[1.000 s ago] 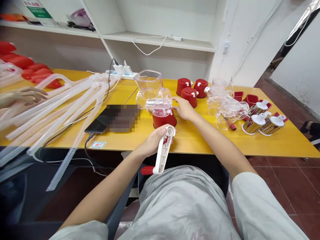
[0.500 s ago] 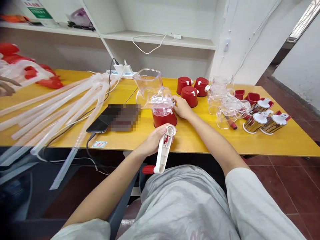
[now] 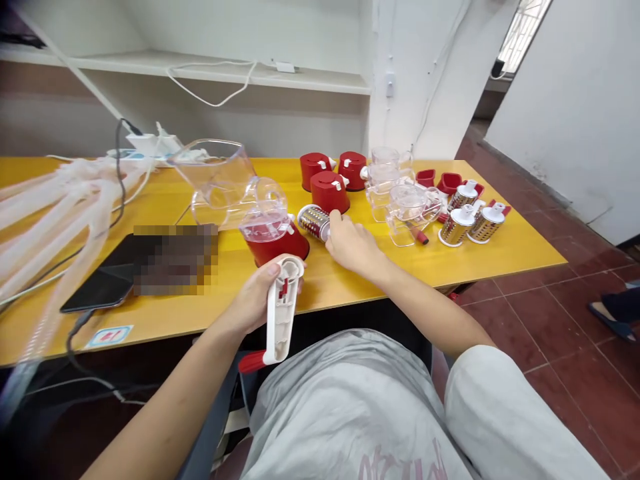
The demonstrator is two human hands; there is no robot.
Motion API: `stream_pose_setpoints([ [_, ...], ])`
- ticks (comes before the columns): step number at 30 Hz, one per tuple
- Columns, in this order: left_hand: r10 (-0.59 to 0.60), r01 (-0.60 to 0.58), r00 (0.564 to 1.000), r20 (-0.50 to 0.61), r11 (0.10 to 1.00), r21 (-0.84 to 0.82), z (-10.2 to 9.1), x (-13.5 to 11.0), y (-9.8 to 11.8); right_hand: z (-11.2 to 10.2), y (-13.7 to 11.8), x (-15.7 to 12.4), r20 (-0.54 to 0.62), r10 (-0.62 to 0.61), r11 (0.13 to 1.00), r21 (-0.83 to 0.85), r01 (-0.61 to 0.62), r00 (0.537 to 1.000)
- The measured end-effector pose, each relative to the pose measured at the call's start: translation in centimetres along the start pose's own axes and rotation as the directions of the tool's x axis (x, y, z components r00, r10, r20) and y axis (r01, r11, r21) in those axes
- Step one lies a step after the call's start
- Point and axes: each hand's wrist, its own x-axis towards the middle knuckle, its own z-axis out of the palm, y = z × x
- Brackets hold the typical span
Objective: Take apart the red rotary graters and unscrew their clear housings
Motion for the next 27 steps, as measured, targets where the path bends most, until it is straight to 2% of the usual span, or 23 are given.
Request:
stream_pose_setpoints([
  [5, 0.001, -0.001, 1.0, -0.01, 1.0, 0.013, -0.1, 0.0, 0.1, -5.2, 0.7, -5.7, -0.053, -0.092, 0.996, -0.002, 0.092, 0.994],
  [9, -0.008, 0.009, 0.999, -0.038, 0.999, 0.032, -0.1, -0.1, 0.4, -12.0, 3.8, -11.6, -0.129, -0.132, 0.989, 0.041, 0.139, 0.983],
  [11, -0.024, 0.025, 0.999, -0.041, 0.999, 0.04, 0.0, -0.2, 0.5, -15.5, 6.9, -14.7, -0.208, -0.046, 0.994, 0.087, 0.066, 0.977],
  [13, -0.041, 0.044, 0.998, -0.045, 0.998, 0.048, 0.0, -0.1, 0.5, -18.0, 10.4, -17.0, -0.268, 0.142, 0.988, 0.091, -0.122, 0.953],
  [14, -0.047, 0.05, 0.998, -0.049, 0.997, 0.053, 0.0, -0.1, 0.6, -18.8, 12.2, -17.6, -0.278, 0.257, 0.966, 0.091, -0.241, 0.925],
  [16, -0.054, 0.058, 0.997, -0.056, 0.997, 0.057, 0.0, -0.1, 0.6, -19.4, 15.5, -17.7, -0.29, 0.41, 0.911, 0.076, -0.406, 0.865],
  [20, -0.068, 0.07, 0.996, -0.054, 0.997, 0.039, 0.0, -0.1, 0.6, -18.0, 19.6, -15.2, -0.334, 0.482, 0.87, 0.072, -0.488, 0.81],
  [24, -0.05, 0.051, 0.996, -0.069, 0.999, 0.018, 0.1, -0.1, 0.4, -16.6, 21.1, -13.4, -0.4, 0.482, 0.87, 0.111, -0.48, 0.78],
  [27, -0.055, 0.046, 0.991, -0.126, 0.996, -0.072, 0.5, -0.1, 0.3, -15.6, 20.1, -14.5, -0.524, 0.439, 0.893, 0.166, -0.418, 0.729],
])
